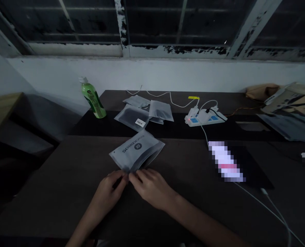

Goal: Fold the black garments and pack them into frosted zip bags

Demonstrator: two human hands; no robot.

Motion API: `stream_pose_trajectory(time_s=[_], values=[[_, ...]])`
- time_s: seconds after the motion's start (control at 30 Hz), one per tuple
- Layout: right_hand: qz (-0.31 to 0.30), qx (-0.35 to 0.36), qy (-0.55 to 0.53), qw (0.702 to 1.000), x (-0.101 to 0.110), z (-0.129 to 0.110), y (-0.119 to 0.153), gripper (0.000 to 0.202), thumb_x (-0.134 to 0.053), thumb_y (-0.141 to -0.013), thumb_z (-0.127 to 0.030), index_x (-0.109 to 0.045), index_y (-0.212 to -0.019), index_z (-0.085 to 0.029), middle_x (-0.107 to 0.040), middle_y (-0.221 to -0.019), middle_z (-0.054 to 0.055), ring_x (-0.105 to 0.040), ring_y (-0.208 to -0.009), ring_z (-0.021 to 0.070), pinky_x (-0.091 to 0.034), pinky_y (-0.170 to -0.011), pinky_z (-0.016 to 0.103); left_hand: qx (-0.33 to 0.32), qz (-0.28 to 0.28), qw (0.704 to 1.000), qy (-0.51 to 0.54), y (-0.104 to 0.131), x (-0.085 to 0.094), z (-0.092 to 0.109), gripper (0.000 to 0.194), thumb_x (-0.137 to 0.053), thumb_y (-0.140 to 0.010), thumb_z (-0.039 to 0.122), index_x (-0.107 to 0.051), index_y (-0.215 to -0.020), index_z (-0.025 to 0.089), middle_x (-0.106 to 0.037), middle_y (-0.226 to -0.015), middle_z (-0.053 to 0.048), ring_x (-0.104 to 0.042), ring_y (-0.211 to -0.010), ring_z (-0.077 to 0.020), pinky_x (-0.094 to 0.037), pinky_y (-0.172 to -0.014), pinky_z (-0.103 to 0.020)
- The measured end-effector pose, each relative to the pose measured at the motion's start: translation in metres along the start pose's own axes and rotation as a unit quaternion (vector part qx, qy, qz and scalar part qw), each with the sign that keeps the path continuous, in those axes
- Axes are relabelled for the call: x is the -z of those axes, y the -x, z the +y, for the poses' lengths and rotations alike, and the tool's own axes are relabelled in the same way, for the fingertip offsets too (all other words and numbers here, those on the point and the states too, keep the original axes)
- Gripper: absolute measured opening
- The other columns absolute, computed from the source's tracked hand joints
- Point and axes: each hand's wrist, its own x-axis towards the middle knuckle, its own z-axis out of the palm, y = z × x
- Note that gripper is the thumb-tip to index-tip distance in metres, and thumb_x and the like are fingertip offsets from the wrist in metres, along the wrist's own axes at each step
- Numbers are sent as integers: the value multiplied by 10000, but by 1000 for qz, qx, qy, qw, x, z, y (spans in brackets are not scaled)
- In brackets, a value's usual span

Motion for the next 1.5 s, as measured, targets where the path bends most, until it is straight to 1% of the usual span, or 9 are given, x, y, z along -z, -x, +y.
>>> stream_pose_trajectory(time_s=[0.17,0.3,0.43,0.73,0.9,1.1,1.17,1.33,1.5], values=[[49,52,34,997,-6,-2,5,255,-456,-955,-87,-650,-1110,-145,-711,-861,47,-679,-760,166,-541,-707,302,16,5,1000,11,4,-6,2,256,-456,-927,293,-558,-705,216,-643,-714,-15,-606,-674,-188,-445,-663,-302],[42,76,47,995,-3,-3,4,182,-503,-940,-104,-671,-942,-176,-682,-745,5,-655,-664,150,-520,-659,290,20,25,999,12,6,-11,4,256,-471,-915,292,-524,-676,220,-627,-699,-11,-597,-690,-191,-441,-656,-296],[59,81,65,993,-2,4,6,193,-496,-938,-72,-675,-963,-141,-681,-724,-1,-653,-637,143,-514,-644,287,12,40,999,2,9,-14,5,242,-458,-912,283,-545,-695,224,-639,-716,-15,-603,-716,-200,-444,-681,-306],[58,17,151,987,10,78,48,226,-478,-968,-118,-693,-1032,-147,-720,-774,24,-681,-672,152,-532,-665,290,56,36,997,-48,8,12,-13,246,-463,-880,311,-542,-665,223,-622,-710,-26,-606,-719,-218,-446,-677,-326],[50,-52,120,990,25,82,62,215,-509,-950,-203,-710,-1025,-182,-720,-824,42,-691,-720,161,-558,-713,299,0,-19,993,-119,6,30,-25,279,-465,-915,325,-576,-676,232,-659,-731,-30,-608,-792,-247,-463,-750,-372],[54,-94,27,994,42,61,42,357,-533,-935,-320,-648,-1220,-138,-671,-1207,143,-660,-1065,247,-584,-883,398,-24,135,955,-264,3,37,-28,268,-390,-991,366,-600,-935,209,-699,-891,-78,-623,-817,-284,-473,-764,-451],[29,-91,14,995,42,60,29,383,-496,-968,-300,-605,-1303,-148,-625,-1331,132,-601,-1204,249,-541,-994,422,-75,144,941,-296,-5,33,-19,267,-374,-1008,331,-599,-1017,188,-701,-1022,-109,-643,-917,-292,-493,-809,-465],[-13,-71,19,997,26,64,2,473,-423,-1005,-216,-448,-1476,-192,-471,-1517,101,-442,-1392,238,-437,-1118,474,-264,42,899,-346,-40,9,-5,385,-342,-1023,213,-502,-1359,114,-505,-1474,-159,-440,-1395,-278,-397,-1114,-482],[-7,-89,29,996,7,71,2,489,-437,-1003,-228,-422,-1492,-251,-478,-1511,72,-439,-1396,245,-452,-1092,512,-303,-32,892,-333,-63,-1,-26,505,-325,-1042,265,-305,-1522,108,-369,-1560,-152,-302,-1465,-240,-343,-1181,-436]])
